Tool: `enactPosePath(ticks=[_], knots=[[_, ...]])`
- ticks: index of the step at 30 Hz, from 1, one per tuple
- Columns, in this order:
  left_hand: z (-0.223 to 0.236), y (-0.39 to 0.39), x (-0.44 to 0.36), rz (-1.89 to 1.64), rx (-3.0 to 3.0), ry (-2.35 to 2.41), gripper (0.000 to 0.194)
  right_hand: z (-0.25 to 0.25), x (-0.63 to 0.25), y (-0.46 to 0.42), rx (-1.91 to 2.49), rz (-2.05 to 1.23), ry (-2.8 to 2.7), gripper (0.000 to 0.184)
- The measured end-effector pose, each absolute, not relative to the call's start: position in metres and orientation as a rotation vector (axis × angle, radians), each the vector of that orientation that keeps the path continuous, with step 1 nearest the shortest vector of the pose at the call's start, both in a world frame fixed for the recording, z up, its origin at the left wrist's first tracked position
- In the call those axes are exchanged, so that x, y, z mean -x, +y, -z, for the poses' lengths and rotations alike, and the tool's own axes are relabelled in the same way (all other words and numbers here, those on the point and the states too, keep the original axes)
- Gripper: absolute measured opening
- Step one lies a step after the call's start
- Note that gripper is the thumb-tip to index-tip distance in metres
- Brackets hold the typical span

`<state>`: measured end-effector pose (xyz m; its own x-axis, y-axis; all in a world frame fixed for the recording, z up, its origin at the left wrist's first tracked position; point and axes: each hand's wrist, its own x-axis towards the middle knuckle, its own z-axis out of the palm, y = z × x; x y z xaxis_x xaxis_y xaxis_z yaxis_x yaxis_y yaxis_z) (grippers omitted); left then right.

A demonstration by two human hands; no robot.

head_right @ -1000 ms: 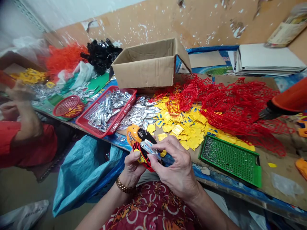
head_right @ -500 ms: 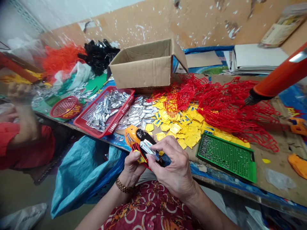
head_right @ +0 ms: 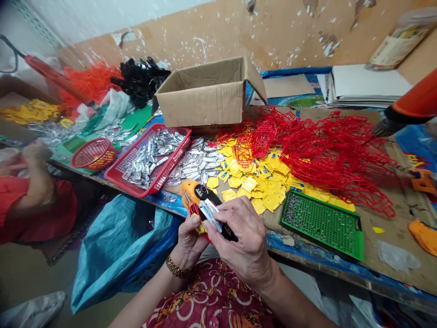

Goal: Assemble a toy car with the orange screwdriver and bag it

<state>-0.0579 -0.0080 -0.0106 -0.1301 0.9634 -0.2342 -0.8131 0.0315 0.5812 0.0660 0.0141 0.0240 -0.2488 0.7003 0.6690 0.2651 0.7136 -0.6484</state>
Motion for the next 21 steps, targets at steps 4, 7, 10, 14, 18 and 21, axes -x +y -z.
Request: enactPosePath(ticks=[4,7,10,14,18,21], knots=[[0.005,-0.007,0.055,-1.563,-0.182,0.704,0.062,-0.025,-0.065,0.016,0.698,-0.380,-1.905,0.019],[0.005,-0.006,0.054,-1.535,-0.102,0.704,0.043,-0.026,-0.066,0.016,0.692,-0.326,-1.962,0.021],[0.006,-0.007,0.054,-1.505,-0.064,0.666,0.024,-0.027,-0.066,0.015,0.697,-0.350,-1.966,0.025],[0.008,-0.008,0.052,-1.511,-0.050,0.626,0.021,-0.029,-0.063,0.013,0.707,-0.365,-1.918,0.023],[0.009,-0.009,0.049,-1.473,-0.078,0.661,0.039,-0.028,-0.063,0.012,0.760,-0.357,-1.867,0.020],[0.009,-0.010,0.046,-1.480,-0.098,0.686,0.050,-0.023,-0.064,0.012,0.796,-0.401,-1.834,0.020]])
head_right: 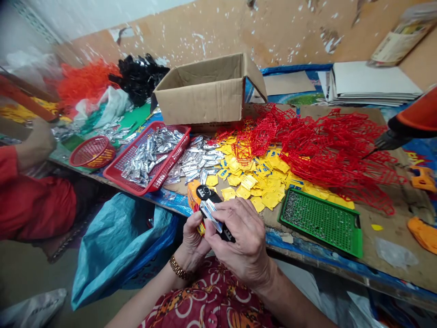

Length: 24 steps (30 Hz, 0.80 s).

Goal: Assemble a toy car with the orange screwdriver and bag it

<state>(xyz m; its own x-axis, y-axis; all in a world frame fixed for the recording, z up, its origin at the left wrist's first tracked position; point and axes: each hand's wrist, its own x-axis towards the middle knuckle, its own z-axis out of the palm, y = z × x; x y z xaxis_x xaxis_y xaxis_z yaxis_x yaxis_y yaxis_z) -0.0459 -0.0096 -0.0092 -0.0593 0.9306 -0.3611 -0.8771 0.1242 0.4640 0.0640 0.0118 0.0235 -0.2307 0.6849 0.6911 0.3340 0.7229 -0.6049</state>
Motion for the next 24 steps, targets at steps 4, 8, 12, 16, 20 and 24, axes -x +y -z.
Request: enactPosePath(ticks=[4,8,12,16,20,24], knots=[[0.0062,-0.0087,0.0419,-1.547,-0.109,0.702,0.053,-0.0189,-0.0661,0.0129,0.814,-0.358,-1.809,0.021],[0.0054,-0.0080,0.0409,-1.533,-0.109,0.729,0.055,-0.0183,-0.0663,0.0140,0.811,-0.321,-1.811,0.020],[0.0082,-0.0086,0.0392,-1.520,-0.141,0.694,0.070,-0.0204,-0.0654,0.0149,0.769,-0.317,-1.806,0.023],[0.0084,-0.0093,0.0372,-1.512,-0.144,0.685,0.077,-0.0236,-0.0669,0.0162,0.734,-0.285,-1.827,0.022],[0.0043,-0.0101,0.0383,-1.501,-0.116,0.695,0.075,-0.0260,-0.0688,0.0178,0.715,-0.228,-1.864,0.020],[0.0022,-0.0107,0.0412,-1.467,-0.065,0.645,0.057,-0.0266,-0.0678,0.0184,0.668,-0.188,-1.917,0.020]])
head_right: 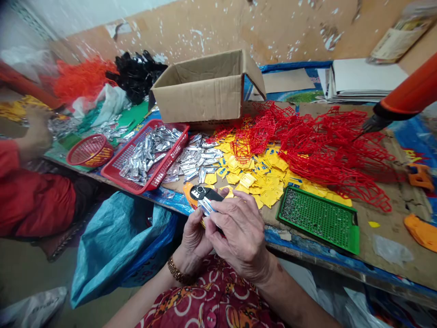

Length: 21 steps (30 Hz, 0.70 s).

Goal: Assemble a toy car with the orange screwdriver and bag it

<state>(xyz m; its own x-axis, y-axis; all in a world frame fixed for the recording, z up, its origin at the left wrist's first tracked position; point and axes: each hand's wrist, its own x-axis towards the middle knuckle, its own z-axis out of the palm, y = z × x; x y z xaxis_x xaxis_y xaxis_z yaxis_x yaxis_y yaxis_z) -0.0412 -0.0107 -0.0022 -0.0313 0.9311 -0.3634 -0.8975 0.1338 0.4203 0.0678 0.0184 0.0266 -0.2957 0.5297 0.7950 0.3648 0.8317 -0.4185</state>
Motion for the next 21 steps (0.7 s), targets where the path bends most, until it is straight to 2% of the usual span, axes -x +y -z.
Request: enactPosePath(ticks=[7,14,21], knots=[[0.007,-0.010,0.046,-1.403,0.000,0.608,0.038,-0.021,-0.066,0.017,0.662,-0.269,-1.970,0.019],[0.005,-0.010,0.045,-1.441,0.025,0.596,0.043,-0.021,-0.069,0.017,0.670,-0.326,-1.995,0.024],[0.006,-0.009,0.049,-1.425,-0.095,0.621,0.052,-0.024,-0.076,0.018,0.790,-0.523,-1.886,0.043]])
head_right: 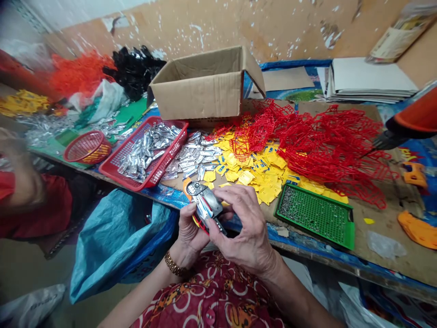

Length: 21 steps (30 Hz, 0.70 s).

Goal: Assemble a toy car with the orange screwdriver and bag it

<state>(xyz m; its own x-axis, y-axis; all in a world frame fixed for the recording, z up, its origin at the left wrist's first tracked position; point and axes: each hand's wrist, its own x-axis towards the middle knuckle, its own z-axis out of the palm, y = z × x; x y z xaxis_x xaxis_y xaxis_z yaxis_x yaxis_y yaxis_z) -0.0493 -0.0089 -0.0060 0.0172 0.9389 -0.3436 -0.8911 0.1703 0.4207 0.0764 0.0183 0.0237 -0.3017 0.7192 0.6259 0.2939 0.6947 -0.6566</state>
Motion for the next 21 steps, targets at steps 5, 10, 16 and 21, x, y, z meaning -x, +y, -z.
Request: enactPosePath(ticks=[5,10,16,21], knots=[[0.007,-0.011,0.052,-1.315,-0.202,0.607,0.065,-0.024,-0.080,0.024,0.958,-0.652,-1.929,0.044],[0.004,-0.014,0.052,-1.259,-0.256,0.620,0.065,-0.020,-0.083,0.027,1.004,-1.008,-1.874,0.051],[0.001,-0.016,0.050,-1.195,-0.196,0.675,0.051,-0.013,-0.083,0.026,0.911,-1.455,-1.744,0.033],[-0.002,-0.018,0.045,-1.184,-0.114,0.708,0.041,-0.008,-0.085,0.025,0.867,-1.445,-1.690,0.010]])
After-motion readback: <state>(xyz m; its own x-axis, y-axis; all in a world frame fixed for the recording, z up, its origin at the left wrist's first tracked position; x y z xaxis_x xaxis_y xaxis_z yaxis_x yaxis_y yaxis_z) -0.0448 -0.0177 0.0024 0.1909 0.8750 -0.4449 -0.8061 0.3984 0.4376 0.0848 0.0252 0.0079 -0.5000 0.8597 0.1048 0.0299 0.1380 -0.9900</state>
